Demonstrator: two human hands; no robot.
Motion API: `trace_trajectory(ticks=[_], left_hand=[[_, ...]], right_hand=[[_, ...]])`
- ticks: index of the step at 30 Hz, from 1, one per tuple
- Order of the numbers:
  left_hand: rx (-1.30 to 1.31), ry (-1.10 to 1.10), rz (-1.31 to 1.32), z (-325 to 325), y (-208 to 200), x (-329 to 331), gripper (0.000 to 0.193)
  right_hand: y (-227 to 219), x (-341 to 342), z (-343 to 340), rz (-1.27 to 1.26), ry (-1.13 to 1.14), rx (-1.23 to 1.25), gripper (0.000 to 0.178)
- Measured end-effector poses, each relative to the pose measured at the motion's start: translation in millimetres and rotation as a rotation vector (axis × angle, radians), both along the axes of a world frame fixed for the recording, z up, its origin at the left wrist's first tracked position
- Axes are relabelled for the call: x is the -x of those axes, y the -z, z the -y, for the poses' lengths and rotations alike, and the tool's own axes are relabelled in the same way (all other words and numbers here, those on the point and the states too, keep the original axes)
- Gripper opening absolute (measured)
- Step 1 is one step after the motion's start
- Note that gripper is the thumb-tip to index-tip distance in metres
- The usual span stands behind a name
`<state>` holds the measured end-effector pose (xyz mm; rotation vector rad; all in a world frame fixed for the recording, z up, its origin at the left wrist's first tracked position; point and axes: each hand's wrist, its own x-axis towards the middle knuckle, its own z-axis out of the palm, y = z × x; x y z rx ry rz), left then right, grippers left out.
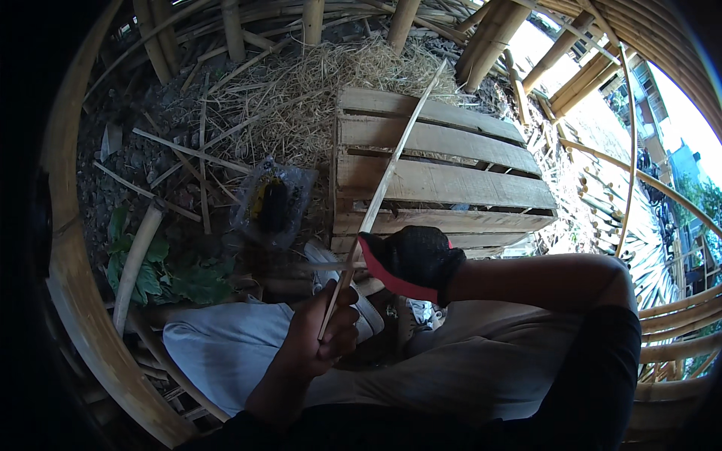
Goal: The person sits on the ground and uses a knife to shave and smooth a thin bamboo stick. They hold the stick with one hand and carefully scrape along its length with the other, producing fine shavings.
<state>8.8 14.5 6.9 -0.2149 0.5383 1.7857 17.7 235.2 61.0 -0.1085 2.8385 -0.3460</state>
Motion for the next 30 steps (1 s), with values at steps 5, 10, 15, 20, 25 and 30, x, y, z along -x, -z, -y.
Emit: trace_trajectory(ticks=[5,10,15,20,25,30], left_hand=[[-0.087,0.021,0.036,2,3,-4,0.037],[0.031,0.006,0.015,-3,-4,-7,0.036],[0.063,-0.005,-0.072,-2,4,-15,0.035],[0.189,-0.001,-0.216,-7,-1,-18,0.037],[0.307,-0.037,-0.276,-7,-5,-17,0.039],[0.216,-0.020,-0.246,-7,-8,-13,0.040]], right_hand=[[-8,16,-21,0.129,0.314,0.021,0.042],[-7,-12,6,0.101,-0.002,-0.005,0.047],[-12,26,-22,0.103,0.141,-0.132,0.049],[-31,15,-6,0.290,0.251,-0.019,0.055],[-17,8,2,0.170,-0.029,-0.049,0.060],[-5,29,-43,0.090,0.272,-0.115,0.060]])
